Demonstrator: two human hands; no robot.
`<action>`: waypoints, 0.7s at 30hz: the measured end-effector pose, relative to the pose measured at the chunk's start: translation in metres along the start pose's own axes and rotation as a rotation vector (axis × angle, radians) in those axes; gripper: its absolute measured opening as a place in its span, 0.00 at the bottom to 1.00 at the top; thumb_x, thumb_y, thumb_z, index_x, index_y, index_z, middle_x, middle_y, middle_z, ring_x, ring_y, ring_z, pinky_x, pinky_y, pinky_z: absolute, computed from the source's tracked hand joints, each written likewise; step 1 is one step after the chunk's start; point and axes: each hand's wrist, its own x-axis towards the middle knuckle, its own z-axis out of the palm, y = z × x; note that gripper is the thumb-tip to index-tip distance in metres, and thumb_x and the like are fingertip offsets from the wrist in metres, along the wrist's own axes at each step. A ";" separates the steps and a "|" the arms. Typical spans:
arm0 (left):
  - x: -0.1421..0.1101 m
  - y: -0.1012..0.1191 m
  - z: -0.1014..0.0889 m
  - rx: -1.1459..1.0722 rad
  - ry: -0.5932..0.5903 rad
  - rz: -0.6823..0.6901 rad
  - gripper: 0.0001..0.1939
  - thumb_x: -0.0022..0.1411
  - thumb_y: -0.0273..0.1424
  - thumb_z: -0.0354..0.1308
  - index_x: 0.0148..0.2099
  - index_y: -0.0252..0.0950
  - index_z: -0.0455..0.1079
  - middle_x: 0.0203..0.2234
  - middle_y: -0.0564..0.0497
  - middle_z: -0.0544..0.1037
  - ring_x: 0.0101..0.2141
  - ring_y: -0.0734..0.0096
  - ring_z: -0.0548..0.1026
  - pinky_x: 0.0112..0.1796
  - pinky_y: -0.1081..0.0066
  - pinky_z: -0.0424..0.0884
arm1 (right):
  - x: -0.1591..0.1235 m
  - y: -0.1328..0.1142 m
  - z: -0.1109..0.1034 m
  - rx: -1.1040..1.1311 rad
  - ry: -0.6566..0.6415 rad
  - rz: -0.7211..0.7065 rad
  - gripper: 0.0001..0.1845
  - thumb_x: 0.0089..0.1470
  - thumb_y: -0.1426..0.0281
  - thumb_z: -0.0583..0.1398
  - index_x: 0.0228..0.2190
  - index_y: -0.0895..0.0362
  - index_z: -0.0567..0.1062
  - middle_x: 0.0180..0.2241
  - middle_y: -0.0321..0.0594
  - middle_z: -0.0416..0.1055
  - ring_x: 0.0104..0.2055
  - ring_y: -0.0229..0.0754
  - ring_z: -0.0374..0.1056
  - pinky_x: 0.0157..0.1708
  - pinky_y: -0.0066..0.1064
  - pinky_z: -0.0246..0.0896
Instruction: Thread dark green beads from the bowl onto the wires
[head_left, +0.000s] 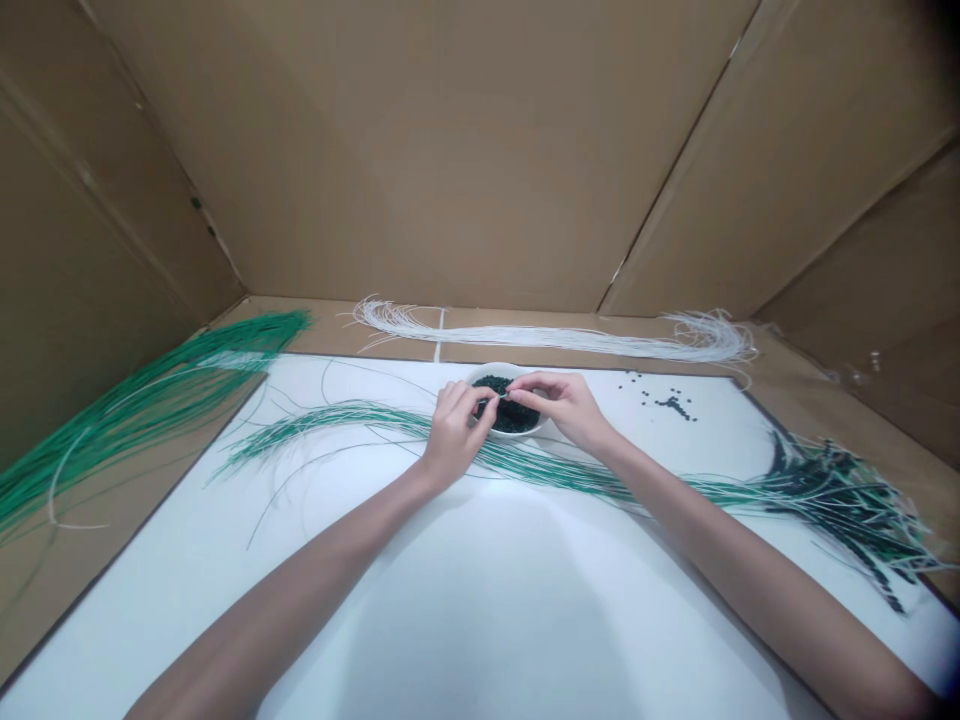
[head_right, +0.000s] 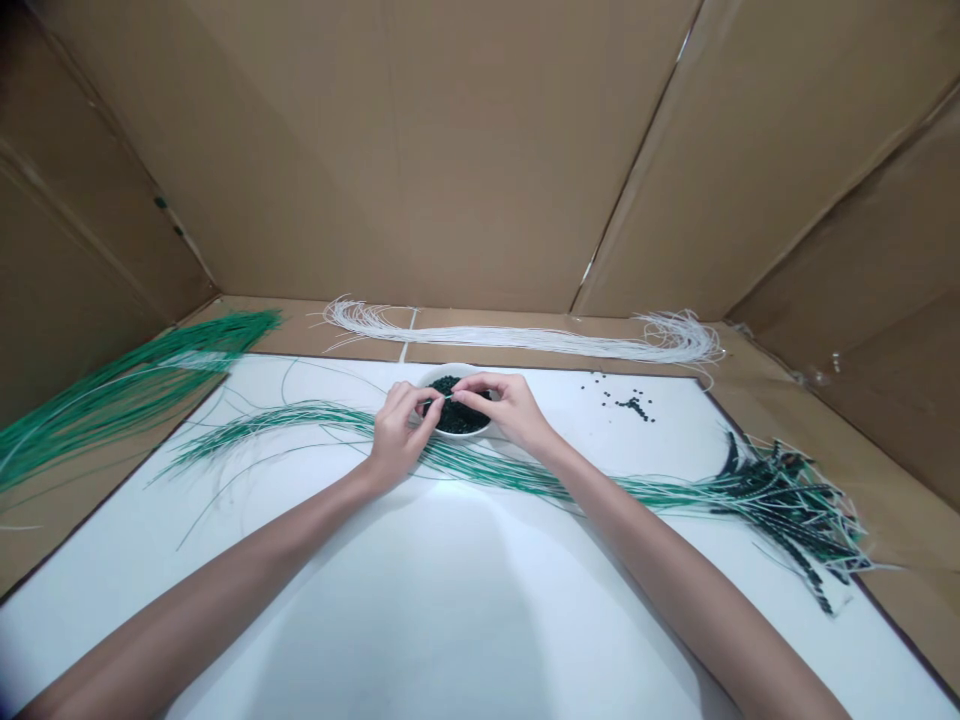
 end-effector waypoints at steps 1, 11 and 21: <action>0.000 0.000 0.000 0.001 -0.004 -0.002 0.05 0.59 0.29 0.49 0.34 0.35 0.65 0.24 0.52 0.66 0.27 0.73 0.61 0.34 0.71 0.60 | 0.000 0.000 0.000 0.003 0.002 0.003 0.11 0.40 0.64 0.62 0.25 0.59 0.75 0.29 0.40 0.73 0.34 0.41 0.67 0.38 0.33 0.60; 0.001 0.000 0.000 0.013 0.011 0.013 0.05 0.59 0.29 0.49 0.34 0.35 0.65 0.23 0.52 0.65 0.27 0.74 0.61 0.33 0.71 0.60 | -0.001 0.001 0.001 -0.003 0.004 -0.003 0.10 0.40 0.64 0.62 0.25 0.59 0.75 0.29 0.40 0.73 0.34 0.41 0.67 0.39 0.32 0.60; 0.000 0.000 0.000 0.012 0.015 0.015 0.05 0.59 0.29 0.49 0.33 0.35 0.65 0.23 0.52 0.65 0.27 0.73 0.61 0.33 0.71 0.60 | 0.000 -0.001 0.001 0.009 0.000 0.014 0.11 0.40 0.63 0.62 0.24 0.59 0.75 0.29 0.40 0.73 0.34 0.41 0.67 0.38 0.33 0.60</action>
